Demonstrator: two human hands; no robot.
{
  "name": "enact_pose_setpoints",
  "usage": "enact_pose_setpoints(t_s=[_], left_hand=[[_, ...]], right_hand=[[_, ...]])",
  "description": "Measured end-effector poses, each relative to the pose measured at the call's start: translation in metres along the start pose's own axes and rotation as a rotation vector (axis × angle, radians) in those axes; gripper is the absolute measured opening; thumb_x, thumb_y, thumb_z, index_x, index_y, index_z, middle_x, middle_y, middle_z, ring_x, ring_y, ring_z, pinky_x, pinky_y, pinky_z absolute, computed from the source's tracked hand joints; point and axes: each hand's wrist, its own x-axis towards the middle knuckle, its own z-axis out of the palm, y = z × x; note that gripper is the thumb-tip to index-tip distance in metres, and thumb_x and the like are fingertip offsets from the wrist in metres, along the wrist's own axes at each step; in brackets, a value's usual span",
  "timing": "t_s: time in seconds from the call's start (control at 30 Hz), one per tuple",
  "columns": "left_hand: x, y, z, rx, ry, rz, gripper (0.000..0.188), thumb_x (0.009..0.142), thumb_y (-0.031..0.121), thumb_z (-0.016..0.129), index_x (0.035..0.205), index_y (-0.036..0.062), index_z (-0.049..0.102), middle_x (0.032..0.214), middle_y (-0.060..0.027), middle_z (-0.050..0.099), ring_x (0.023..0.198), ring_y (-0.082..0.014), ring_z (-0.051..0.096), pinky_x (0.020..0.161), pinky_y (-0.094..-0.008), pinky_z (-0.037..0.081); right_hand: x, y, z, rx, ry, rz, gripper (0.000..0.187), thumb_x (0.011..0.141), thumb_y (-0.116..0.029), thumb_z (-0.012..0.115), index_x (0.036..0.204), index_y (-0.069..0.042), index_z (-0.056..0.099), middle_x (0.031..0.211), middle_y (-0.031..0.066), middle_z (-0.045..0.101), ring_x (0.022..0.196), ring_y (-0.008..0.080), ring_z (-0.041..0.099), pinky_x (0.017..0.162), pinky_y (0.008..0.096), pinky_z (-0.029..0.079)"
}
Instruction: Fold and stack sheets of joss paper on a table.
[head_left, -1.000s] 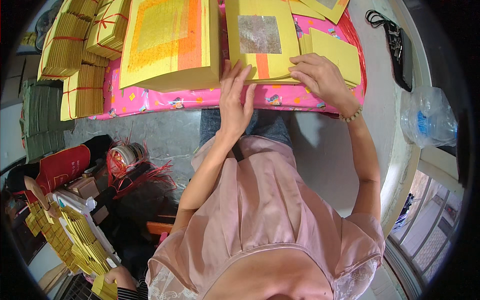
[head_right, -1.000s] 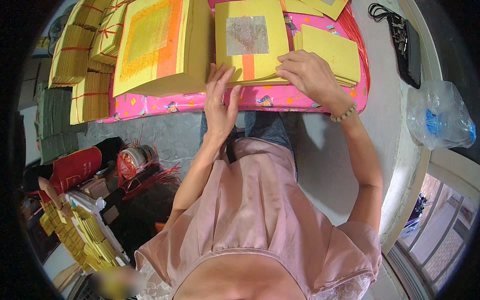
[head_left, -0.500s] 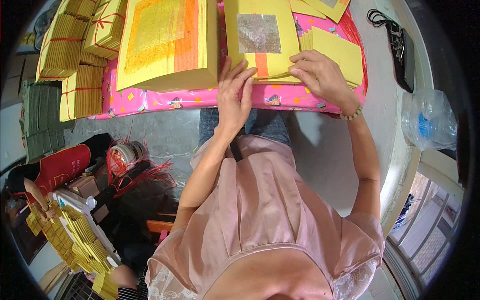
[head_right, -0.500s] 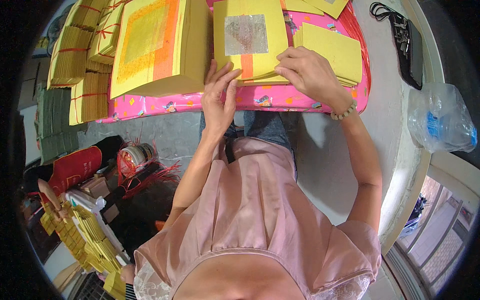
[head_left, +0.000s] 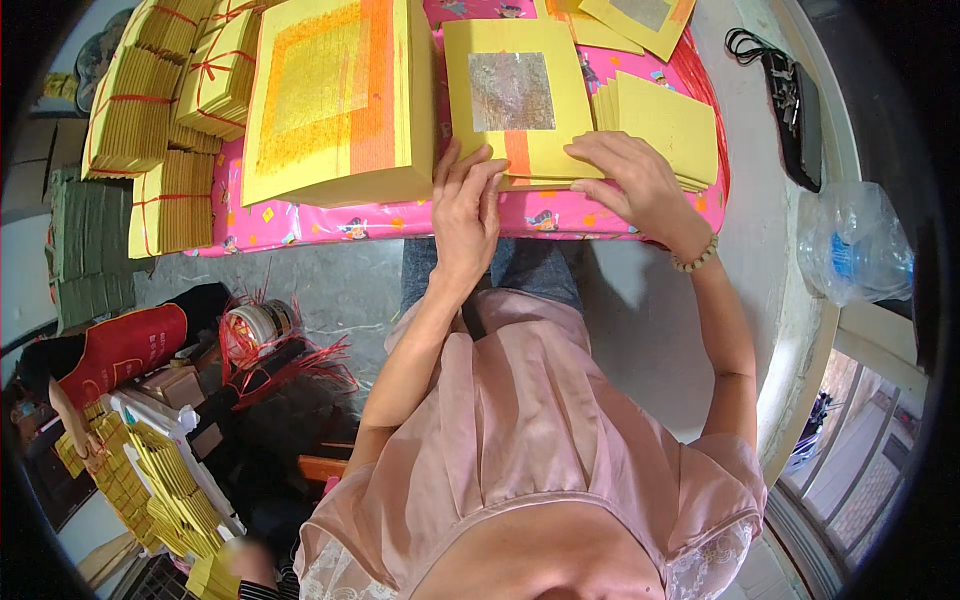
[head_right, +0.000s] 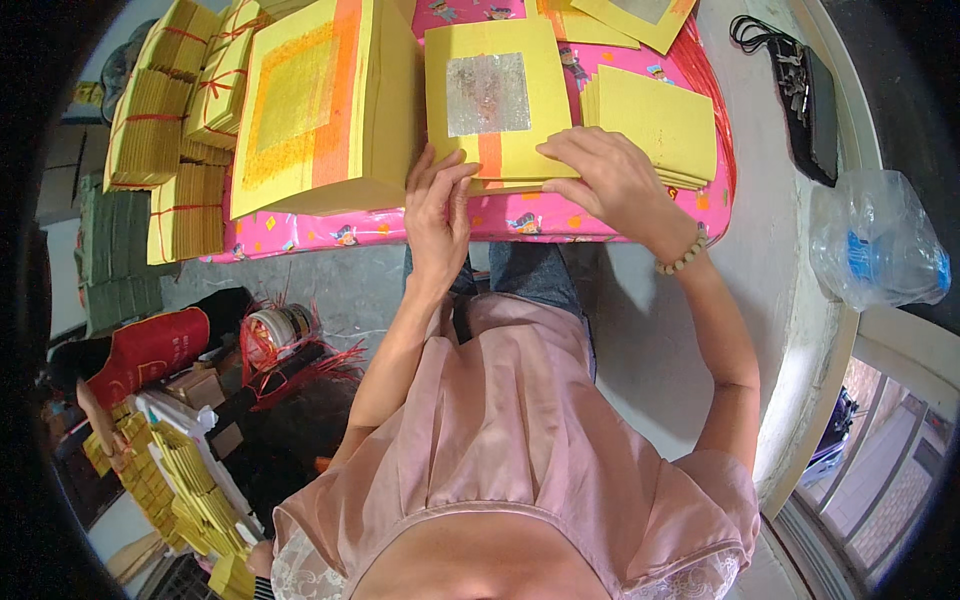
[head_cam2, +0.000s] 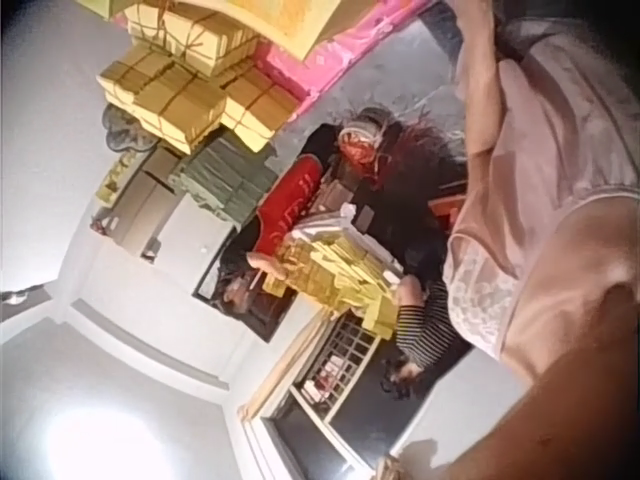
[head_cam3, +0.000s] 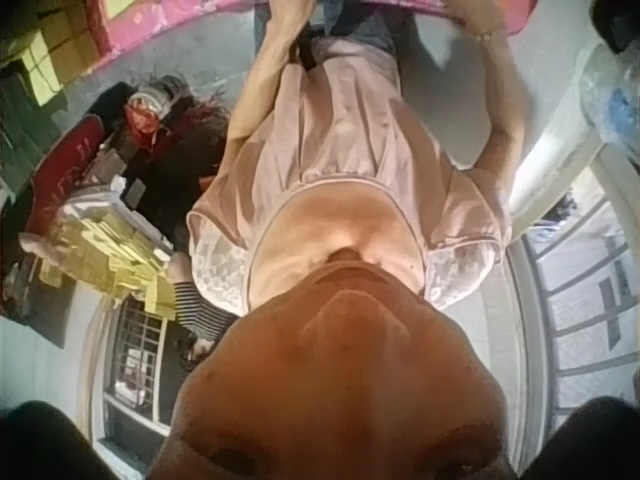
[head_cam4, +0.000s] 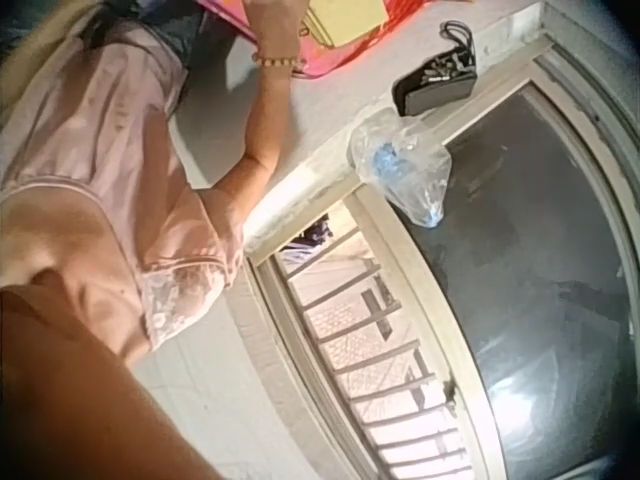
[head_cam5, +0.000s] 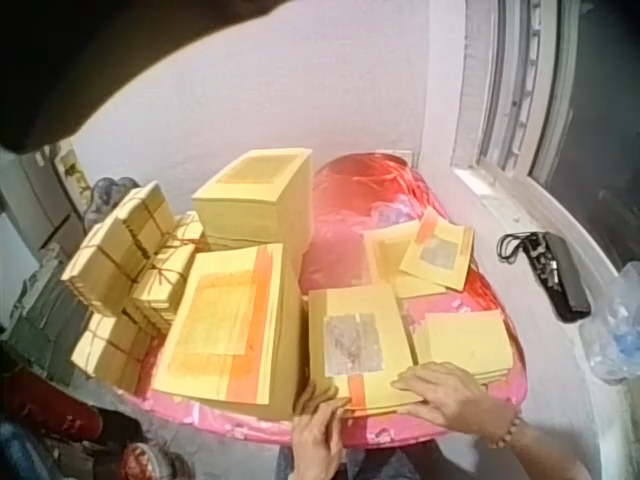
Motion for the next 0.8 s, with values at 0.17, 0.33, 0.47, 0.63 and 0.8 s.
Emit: enact_pose_setpoints(t_s=[0.17,0.33,0.47,0.63,0.8], left_hand=[[0.004,0.000,0.002,-0.012,-0.011,-0.019,0.019,0.092,0.003,0.062,0.108,0.0091,0.069,0.117,-0.0147,0.066,0.128,-0.0399,0.050,0.104,-0.0481,0.042],[0.003,0.001,-0.001,-0.019,-0.005,-0.016,0.021,0.091,0.002,0.062,0.109,0.0092,0.068,0.117,-0.0154,0.066,0.128,-0.0400,0.049,0.105,-0.0481,0.041],[-0.001,0.014,-0.003,0.026,-0.038,0.047,0.033,0.091,0.001,0.062,0.122,0.0082,0.064,0.133,-0.0158,0.058,0.136,-0.0416,0.040,0.110,-0.0489,0.036],[-0.006,0.027,-0.001,0.047,-0.022,0.343,0.053,0.081,0.001,0.070,0.132,0.0098,0.059,0.148,-0.0141,0.046,0.142,-0.0432,0.032,0.114,-0.0550,0.029],[0.018,0.023,0.007,0.030,-0.083,0.357,0.058,0.080,0.005,0.071,0.136,0.0100,0.055,0.149,-0.0155,0.043,0.141,-0.0428,0.032,0.112,-0.0559,0.031]], right_hand=[[0.008,-0.009,0.004,-0.040,0.061,-0.058,0.034,0.084,-0.024,0.071,0.112,-0.006,0.065,0.106,0.0114,0.066,0.102,0.0294,0.063,0.089,0.0399,0.050],[0.009,-0.005,0.015,-0.081,0.063,-0.124,0.023,0.085,-0.017,0.067,0.105,-0.005,0.066,0.099,0.0089,0.066,0.094,0.0273,0.065,0.084,0.0391,0.051],[0.012,-0.004,0.013,-0.022,0.046,-0.057,0.015,0.087,-0.011,0.063,0.101,-0.005,0.066,0.094,0.0102,0.066,0.087,0.0278,0.065,0.078,0.0384,0.051],[0.032,0.002,-0.005,0.141,-0.001,0.074,0.015,0.093,-0.013,0.061,0.102,-0.003,0.065,0.093,0.0137,0.065,0.086,0.0332,0.065,0.074,0.0406,0.052],[0.064,0.024,-0.018,0.235,0.013,0.166,0.018,0.097,-0.015,0.057,0.104,0.000,0.064,0.093,0.0160,0.065,0.085,0.0348,0.065,0.073,0.0401,0.051]])
